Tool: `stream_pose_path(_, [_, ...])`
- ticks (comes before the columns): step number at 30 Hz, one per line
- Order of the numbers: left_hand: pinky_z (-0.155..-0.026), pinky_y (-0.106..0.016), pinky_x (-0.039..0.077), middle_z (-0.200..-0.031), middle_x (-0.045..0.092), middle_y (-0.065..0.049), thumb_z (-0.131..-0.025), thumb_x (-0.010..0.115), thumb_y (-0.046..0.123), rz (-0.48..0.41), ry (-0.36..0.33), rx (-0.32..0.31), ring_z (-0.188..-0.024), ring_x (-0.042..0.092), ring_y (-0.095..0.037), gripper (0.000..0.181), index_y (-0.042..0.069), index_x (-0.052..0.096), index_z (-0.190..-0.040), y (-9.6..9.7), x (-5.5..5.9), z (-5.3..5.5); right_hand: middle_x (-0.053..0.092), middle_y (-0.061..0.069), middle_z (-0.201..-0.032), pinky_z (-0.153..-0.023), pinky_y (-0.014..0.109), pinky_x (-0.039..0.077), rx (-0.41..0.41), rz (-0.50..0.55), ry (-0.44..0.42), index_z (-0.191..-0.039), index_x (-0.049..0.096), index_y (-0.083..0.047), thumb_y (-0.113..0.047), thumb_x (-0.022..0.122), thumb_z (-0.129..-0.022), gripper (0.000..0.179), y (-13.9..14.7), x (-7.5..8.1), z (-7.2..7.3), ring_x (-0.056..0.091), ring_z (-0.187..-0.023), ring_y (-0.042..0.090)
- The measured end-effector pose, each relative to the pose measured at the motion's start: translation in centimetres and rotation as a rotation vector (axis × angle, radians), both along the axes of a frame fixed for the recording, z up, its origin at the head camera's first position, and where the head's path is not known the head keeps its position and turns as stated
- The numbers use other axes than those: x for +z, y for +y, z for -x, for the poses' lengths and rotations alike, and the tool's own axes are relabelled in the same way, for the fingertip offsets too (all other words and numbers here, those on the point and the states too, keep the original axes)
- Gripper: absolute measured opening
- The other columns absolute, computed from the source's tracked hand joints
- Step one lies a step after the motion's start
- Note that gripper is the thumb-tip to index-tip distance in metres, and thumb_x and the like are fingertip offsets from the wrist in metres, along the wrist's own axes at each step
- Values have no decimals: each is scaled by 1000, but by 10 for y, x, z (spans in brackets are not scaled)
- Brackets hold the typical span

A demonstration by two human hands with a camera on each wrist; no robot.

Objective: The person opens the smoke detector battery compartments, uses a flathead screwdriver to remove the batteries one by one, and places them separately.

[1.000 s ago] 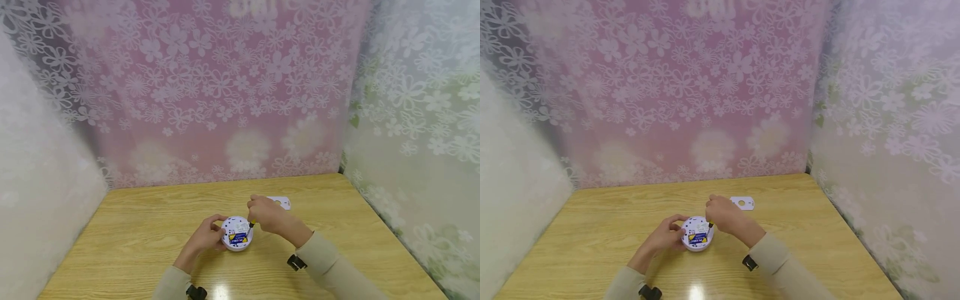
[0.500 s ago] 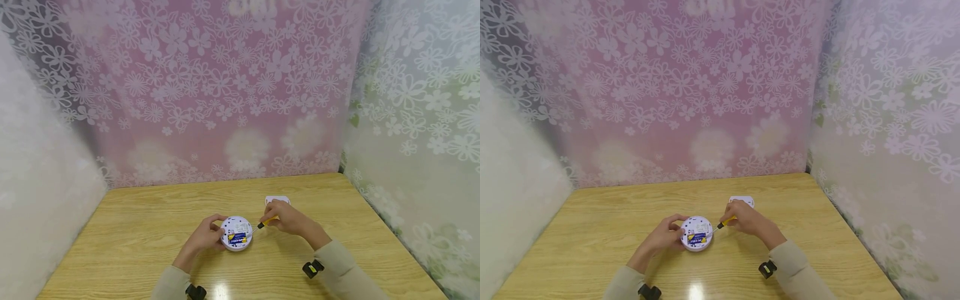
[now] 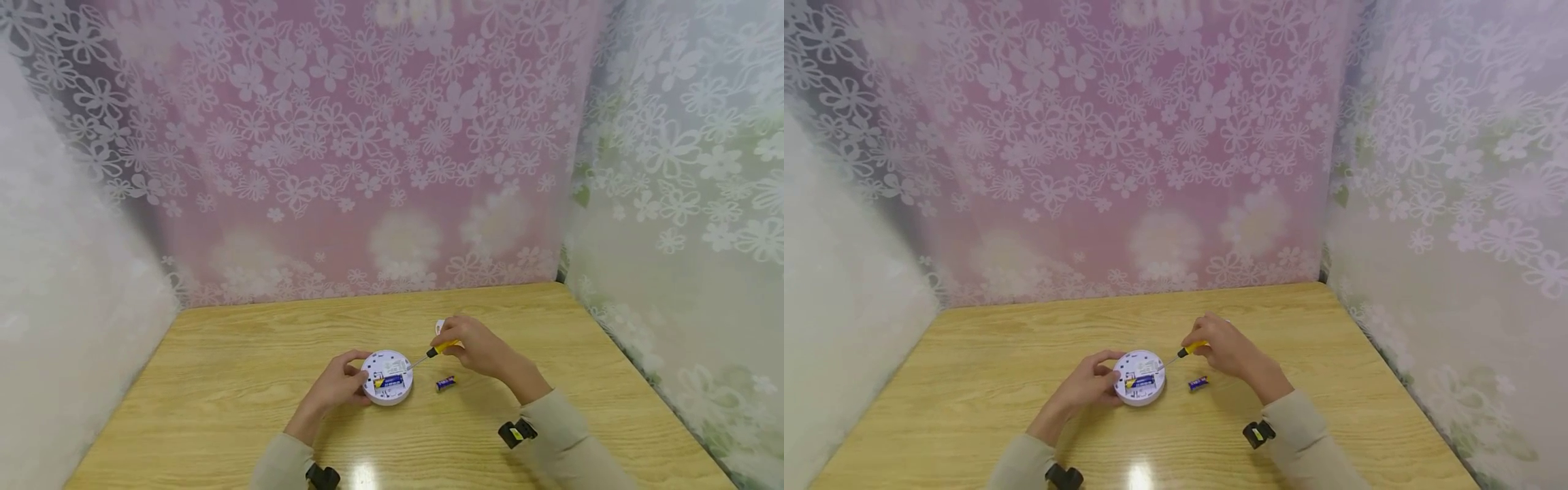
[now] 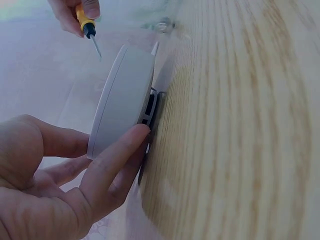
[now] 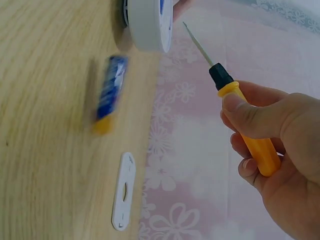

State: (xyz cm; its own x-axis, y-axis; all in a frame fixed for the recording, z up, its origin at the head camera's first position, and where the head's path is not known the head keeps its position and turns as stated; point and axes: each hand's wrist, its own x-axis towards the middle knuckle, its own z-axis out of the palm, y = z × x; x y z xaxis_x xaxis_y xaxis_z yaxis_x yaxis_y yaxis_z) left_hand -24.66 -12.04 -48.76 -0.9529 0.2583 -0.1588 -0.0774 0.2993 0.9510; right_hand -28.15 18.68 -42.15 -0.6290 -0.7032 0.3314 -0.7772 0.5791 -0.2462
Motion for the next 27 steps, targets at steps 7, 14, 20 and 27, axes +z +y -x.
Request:
stream_pose_path(7, [-69,-40,67,-111,61,-25,-103,57,3,22,13,31,-79,68,-23,42,4,54,-145,2,-1,0,72,1,-96,-73,27,53,-3,-13,9,-106,81,-11,2,78,-86,23,2,7,-2,56,-86,14])
stream_pose_path(14, [-69,-37,67,-106,61,-24,-101,59,4,15,-25,60,-76,72,-23,53,1,42,-151,3,3,-2,71,2,-97,-73,28,53,-8,-18,18,-106,81,-9,1,78,-87,22,1,5,-4,56,-86,15])
stream_pose_path(20, [-66,-39,67,-94,68,-21,-99,66,13,74,-85,-34,-72,73,-23,63,-2,36,-153,-3,9,-6,72,3,-96,-74,31,54,-30,6,19,-106,81,-8,3,77,-87,22,3,-1,-3,58,-87,17])
stream_pose_path(27, [-62,-39,66,-89,68,-18,-104,62,27,138,-63,-11,-68,69,-21,58,-1,41,-150,-3,11,-7,73,3,-96,-74,33,52,-77,103,26,-107,80,-8,0,79,-86,22,0,-12,3,60,-88,19])
